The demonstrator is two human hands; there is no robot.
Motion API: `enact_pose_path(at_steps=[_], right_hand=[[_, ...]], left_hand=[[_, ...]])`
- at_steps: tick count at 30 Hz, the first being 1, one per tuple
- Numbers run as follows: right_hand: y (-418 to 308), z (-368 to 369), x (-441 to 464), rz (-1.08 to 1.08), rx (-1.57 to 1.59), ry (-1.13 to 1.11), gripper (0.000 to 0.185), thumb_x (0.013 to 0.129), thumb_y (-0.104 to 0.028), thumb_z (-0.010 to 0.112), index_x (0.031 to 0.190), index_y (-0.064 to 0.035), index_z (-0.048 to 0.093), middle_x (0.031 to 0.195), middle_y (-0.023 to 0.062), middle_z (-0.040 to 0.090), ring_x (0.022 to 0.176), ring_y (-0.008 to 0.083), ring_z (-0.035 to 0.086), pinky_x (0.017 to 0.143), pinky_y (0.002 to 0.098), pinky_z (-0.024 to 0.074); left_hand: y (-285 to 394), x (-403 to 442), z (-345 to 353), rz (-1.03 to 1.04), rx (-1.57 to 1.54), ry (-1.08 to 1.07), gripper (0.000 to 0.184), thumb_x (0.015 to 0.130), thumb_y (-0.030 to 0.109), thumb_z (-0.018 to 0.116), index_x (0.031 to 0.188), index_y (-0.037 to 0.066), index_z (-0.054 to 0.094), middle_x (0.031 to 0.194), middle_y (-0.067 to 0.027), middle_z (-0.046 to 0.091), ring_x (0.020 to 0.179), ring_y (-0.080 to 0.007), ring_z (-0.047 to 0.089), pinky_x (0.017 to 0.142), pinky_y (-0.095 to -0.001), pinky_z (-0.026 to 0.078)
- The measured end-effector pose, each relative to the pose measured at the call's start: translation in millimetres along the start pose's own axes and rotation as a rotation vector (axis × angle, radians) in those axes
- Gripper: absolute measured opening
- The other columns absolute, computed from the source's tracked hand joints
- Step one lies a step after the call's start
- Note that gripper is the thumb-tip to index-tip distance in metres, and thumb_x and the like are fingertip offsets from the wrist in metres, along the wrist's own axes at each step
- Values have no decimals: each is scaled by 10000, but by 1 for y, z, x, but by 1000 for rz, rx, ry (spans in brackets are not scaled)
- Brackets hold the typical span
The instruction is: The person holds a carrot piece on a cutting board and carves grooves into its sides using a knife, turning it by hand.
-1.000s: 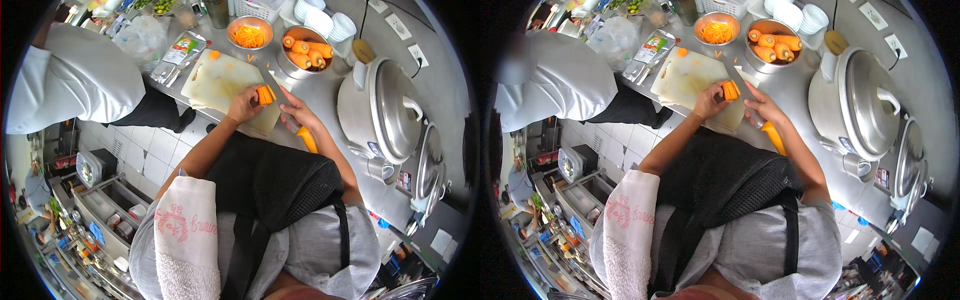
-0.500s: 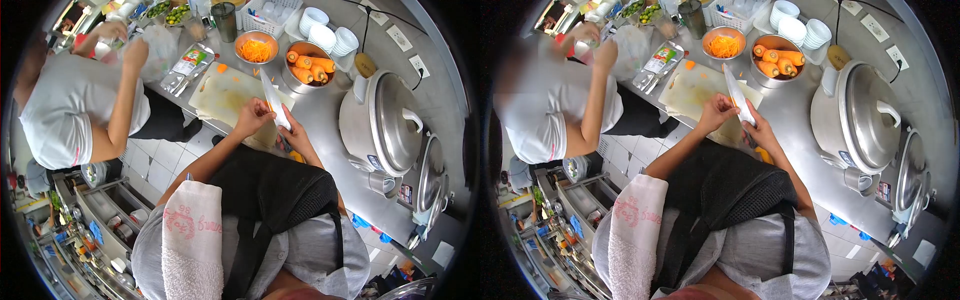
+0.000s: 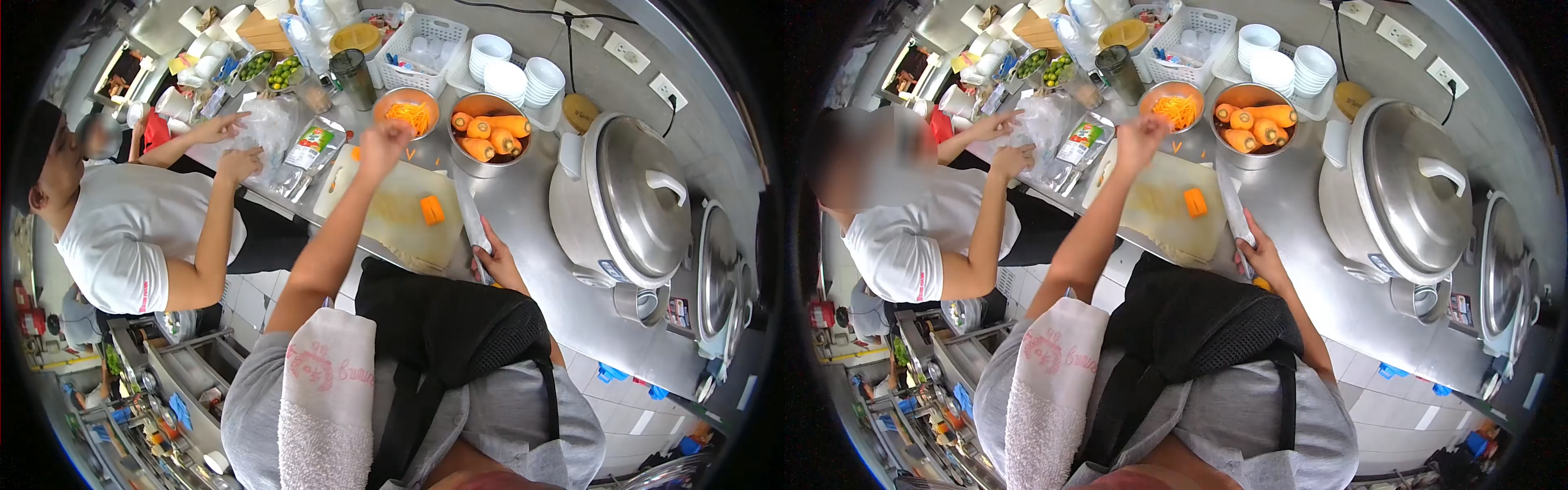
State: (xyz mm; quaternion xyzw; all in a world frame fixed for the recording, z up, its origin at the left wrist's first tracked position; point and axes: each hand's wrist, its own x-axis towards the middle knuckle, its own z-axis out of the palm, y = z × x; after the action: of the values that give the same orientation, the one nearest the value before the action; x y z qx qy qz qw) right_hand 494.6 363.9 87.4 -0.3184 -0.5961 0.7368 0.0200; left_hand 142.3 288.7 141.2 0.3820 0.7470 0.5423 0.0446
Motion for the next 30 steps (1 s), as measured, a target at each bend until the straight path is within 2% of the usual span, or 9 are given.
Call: enact_pose_path(at_steps=[2, 4, 7, 9, 13, 16, 22, 28, 30], right_hand=[[1, 1, 0, 15, 3, -3, 751, 1061, -25, 576, 1695, -263, 253, 865, 64, 630, 655, 131, 600, 552, 310, 545], [5, 2, 5, 24, 8, -6, 749, 1062, -26, 577, 1695, -259, 253, 841, 68, 631, 647, 132, 600, 552, 312, 545], [19, -1, 13, -26, -30, 6, 747, 1061, -27, 579, 1696, -247, 252, 834, 75, 637, 652, 139, 606, 555, 318, 547], [27, 1, 14, -65, 11, 4, 754, 1061, -40, 576, 1698, -268, 243, 752, 45, 628, 591, 123, 590, 553, 297, 534], [17, -4, 11, -11, 15, 12, 742, 1058, -24, 576, 1695, -227, 254, 886, 84, 647, 671, 157, 617, 553, 335, 556], [16, -3, 16, -22, -5, -16, 740, 1060, -22, 566, 1696, -232, 250, 869, 87, 645, 670, 161, 620, 556, 337, 559], [15, -6, 20, 32, -23, -64, 750, 1058, -16, 558, 1695, -264, 249, 800, 80, 625, 645, 158, 611, 547, 332, 552], [11, -3, 19, 63, -13, -43, 757, 1056, -10, 570, 1693, -276, 261, 855, 57, 636, 667, 130, 608, 562, 307, 542], [9, -2, 20, 64, -3, -31, 758, 1058, -20, 557, 1697, -279, 241, 788, 73, 621, 637, 157, 611, 538, 330, 540]], left_hand=[[-19, 39, -1, 49, 149, 10, 240, 903, 101, 797, 1105, -18, 745, 842, -113, 783, 715, -136, 728, 682, -306, 580], [-47, 58, 0, -72, 309, -198, 295, 851, 59, 761, 1145, 33, 752, 884, -217, 760, 817, -290, 773, 754, -384, 605], [-48, 42, 8, -40, 382, -194, 388, 853, 12, 669, 1228, 78, 737, 916, -224, 757, 829, -361, 757, 772, -439, 604], [-35, 7, 17, 126, 290, -236, 488, 824, -48, 615, 1285, 83, 709, 1030, -228, 761, 948, -370, 752, 858, -444, 598], [4, -77, 26, 115, 105, -818, 627, 727, -134, 594, 1309, 77, 695, 1355, -183, 672, 1298, -382, 598, 1116, -450, 483], [-2, -104, 24, 312, 206, -869, 634, 721, -126, 621, 1318, 76, 686, 1402, -157, 646, 1341, -390, 554, 1141, -461, 465], [-11, -130, 14, 14, 172, -543, 788, 742, -45, 766, 1486, 104, 551, 1389, -169, 626, 1266, -368, 605, 1088, -426, 503], [7, -158, -1, -282, -80, -475, 900, 770, 25, 842, 1573, 123, 448, 1527, -177, 503, 1235, -315, 632, 933, -377, 576], [14, -165, -5, -298, -80, -454, 892, 769, 35, 849, 1565, 126, 458, 1525, -180, 504, 1230, -331, 634, 958, -392, 567]])
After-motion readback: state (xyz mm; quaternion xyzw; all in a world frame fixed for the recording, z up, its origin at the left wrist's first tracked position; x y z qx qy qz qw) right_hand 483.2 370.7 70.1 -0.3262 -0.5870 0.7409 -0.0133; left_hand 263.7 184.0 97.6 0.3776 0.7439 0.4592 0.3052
